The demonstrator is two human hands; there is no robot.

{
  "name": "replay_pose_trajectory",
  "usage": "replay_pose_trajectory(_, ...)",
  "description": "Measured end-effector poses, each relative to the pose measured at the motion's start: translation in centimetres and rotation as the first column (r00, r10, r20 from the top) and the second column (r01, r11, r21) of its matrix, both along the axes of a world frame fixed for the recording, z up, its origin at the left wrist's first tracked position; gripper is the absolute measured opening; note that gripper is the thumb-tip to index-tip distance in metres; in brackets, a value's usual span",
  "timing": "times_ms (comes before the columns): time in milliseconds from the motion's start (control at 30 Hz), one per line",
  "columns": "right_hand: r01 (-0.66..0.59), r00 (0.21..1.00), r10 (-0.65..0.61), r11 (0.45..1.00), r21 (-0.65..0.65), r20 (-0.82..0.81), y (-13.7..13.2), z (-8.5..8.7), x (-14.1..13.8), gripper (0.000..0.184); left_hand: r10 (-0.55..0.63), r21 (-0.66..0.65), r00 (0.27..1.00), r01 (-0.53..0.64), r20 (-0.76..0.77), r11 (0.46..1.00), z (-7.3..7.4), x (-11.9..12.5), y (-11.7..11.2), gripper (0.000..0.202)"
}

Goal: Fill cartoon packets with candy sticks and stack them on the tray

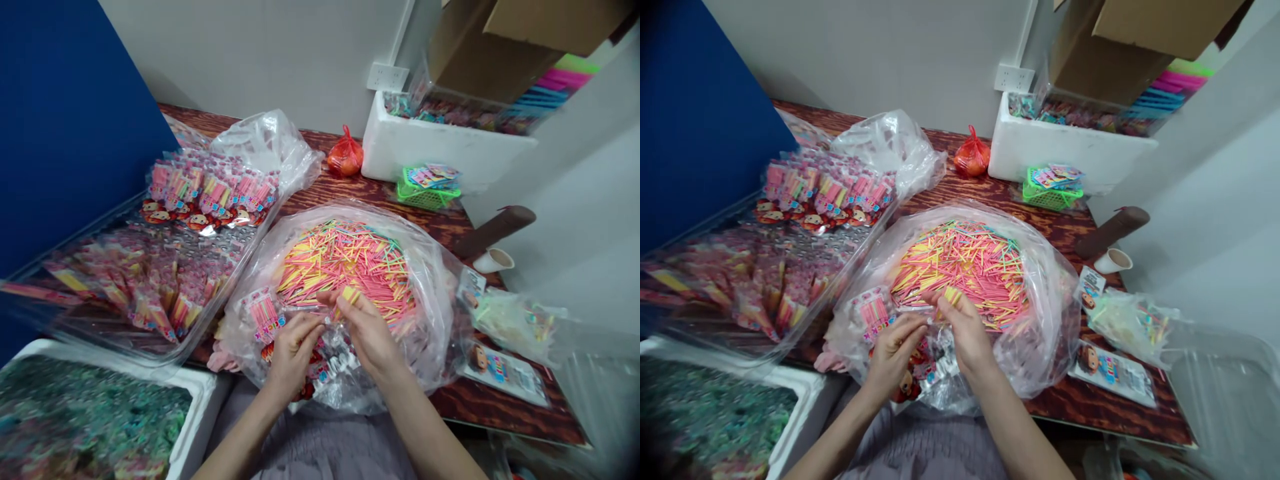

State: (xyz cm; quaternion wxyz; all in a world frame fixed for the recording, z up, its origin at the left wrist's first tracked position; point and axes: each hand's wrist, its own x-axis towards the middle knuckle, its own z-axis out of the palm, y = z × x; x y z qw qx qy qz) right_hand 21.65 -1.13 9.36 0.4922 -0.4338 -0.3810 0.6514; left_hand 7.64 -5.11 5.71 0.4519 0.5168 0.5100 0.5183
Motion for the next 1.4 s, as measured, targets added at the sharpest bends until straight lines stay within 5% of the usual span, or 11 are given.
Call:
replay_pose_trajectory(200,-0.175,0.981,0.167,0.982,0.071,0.103,-1.1,0.9,0.6,0.037,0.02,-0.06,0.989,-0.012,0.146,0.998,0.0,-0.5,0.2,0.016)
replay_pose_trajectory(333,-0.035,0.958,-0.041,0.967,0.254,0.285,-2.0,0.9,0.1,0.028,0.056,-0.09,0.983,-0.04,0.175,0.995,0.0,-0.8,0.3,0.018)
replay_pose_trajectory(467,-0.08,0.835,-0.184,0.891,0.446,0.519,-2.4,0.4,-0.5,0.016,0.062,-0.138,0.982,-0.038,0.178,0.99,0.1,-0.9,0.2,0.019)
replay_pose_trajectory(567,-0.087,0.795,-0.249,0.856,0.51,0.553,-2.3,0.5,-0.9,0.02,0.094,-0.171,0.979,-0.063,0.179,0.983,0.5,-1.2,0.3,0.018)
replay_pose_trajectory(700,-0.206,0.773,-0.183,0.834,0.512,0.608,-2.4,0.6,-1.9,0.016,0.127,-0.174,0.973,-0.094,0.192,0.98,1.2,-1.9,0.5,0.017)
replay_pose_trajectory(867,-0.061,0.794,-0.318,0.806,0.589,0.519,-3.6,0.3,-3.3,0.033,0.133,-0.148,0.976,-0.108,0.172,0.983,1.2,-3.5,0.3,0.017)
replay_pose_trajectory(1200,-0.294,0.727,-0.193,0.779,0.554,0.659,-3.9,0.7,-4.4,0.032,0.182,-0.162,0.957,-0.147,0.226,0.976,0.6,-4.8,-0.6,0.017)
replay_pose_trajectory(1300,-0.371,0.763,-0.035,0.795,0.481,0.645,-4.0,1.1,-4.4,0.027,0.139,-0.141,0.972,-0.114,0.188,0.984,1.3,-5.4,-0.4,0.013)
replay_pose_trajectory(1400,-0.315,0.833,-0.001,0.822,0.474,0.553,-4.0,0.6,-3.0,0.031,0.174,-0.109,0.973,-0.159,0.153,0.981,1.9,-6.7,-0.2,0.012)
